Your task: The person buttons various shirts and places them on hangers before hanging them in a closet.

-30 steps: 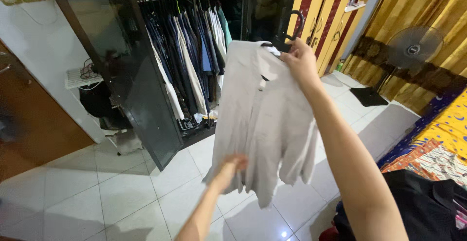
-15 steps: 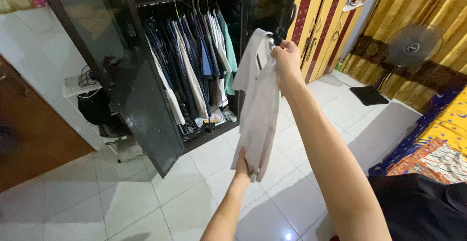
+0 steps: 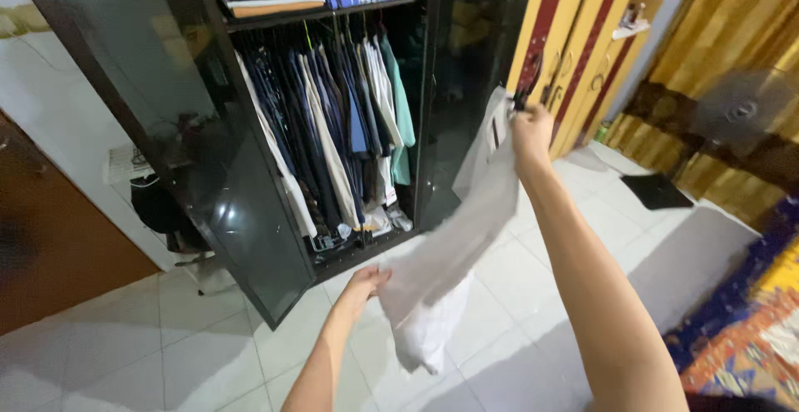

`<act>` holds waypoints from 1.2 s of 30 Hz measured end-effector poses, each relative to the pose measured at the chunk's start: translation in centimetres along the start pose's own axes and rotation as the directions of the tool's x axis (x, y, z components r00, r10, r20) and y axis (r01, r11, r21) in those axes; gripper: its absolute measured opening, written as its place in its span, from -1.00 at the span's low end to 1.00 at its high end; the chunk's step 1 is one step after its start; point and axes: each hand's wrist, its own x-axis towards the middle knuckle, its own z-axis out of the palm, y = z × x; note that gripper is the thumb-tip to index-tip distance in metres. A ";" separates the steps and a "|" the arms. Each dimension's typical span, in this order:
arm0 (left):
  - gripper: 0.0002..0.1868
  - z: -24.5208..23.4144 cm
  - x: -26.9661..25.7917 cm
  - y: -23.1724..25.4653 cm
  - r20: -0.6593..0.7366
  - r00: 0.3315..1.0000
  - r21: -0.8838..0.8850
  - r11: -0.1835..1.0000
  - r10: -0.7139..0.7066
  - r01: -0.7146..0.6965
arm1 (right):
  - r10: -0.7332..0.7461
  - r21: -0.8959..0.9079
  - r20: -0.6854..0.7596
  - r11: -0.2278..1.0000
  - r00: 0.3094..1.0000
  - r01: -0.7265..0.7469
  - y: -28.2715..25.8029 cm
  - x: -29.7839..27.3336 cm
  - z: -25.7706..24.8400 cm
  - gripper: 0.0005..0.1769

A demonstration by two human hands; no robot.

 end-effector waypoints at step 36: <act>-0.72 -11.4 38.1 32.7 0.108 0.746 0.928 0.201 0.657 -0.312 | -0.099 -0.345 0.150 0.927 0.984 0.146 16.7 18.1 8.8 -0.77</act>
